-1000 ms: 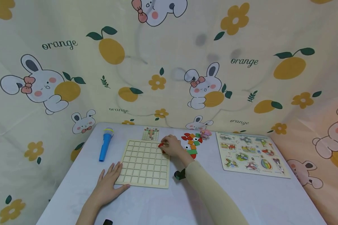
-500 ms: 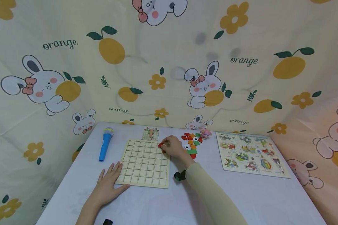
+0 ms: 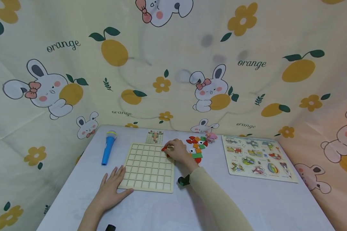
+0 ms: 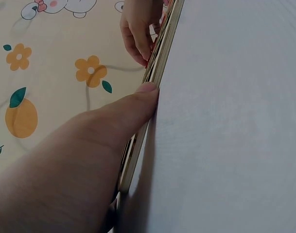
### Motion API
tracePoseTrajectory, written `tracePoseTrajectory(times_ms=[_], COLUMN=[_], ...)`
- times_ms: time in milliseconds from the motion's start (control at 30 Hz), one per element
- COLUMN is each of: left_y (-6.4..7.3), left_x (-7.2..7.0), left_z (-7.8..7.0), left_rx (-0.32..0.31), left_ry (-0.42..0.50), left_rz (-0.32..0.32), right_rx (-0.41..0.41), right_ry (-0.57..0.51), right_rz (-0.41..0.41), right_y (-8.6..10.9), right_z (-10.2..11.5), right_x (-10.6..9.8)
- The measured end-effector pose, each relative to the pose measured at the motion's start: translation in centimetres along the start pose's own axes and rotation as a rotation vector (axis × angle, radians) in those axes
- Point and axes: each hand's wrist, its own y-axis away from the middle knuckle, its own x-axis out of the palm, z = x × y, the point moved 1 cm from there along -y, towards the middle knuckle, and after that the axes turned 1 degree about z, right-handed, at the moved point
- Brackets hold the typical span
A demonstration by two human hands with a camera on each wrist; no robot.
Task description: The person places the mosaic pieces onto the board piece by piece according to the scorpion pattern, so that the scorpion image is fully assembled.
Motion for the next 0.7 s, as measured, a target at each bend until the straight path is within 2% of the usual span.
tracePoseTrajectory(times_ms=[367, 467, 700], left_y=[-0.1, -0.1, -0.2], left_x=[-0.2, -0.1, 0.2], left_z=[0.0, 0.1, 0.3], left_rx=[-0.005, -0.01, -0.013], left_ry=[-0.008, -0.009, -0.014], left_rz=[0.006, 0.01, 0.004], right_rx=[0.02, 0.021, 0.017], right_ry=[0.006, -0.027, -0.117], right_rz=[0.006, 0.009, -0.07], right_y=[-0.3, -0.2, 1.2], right_z=[0.1, -0.1, -0.6], right_x=[-0.2, -0.4, -2.3])
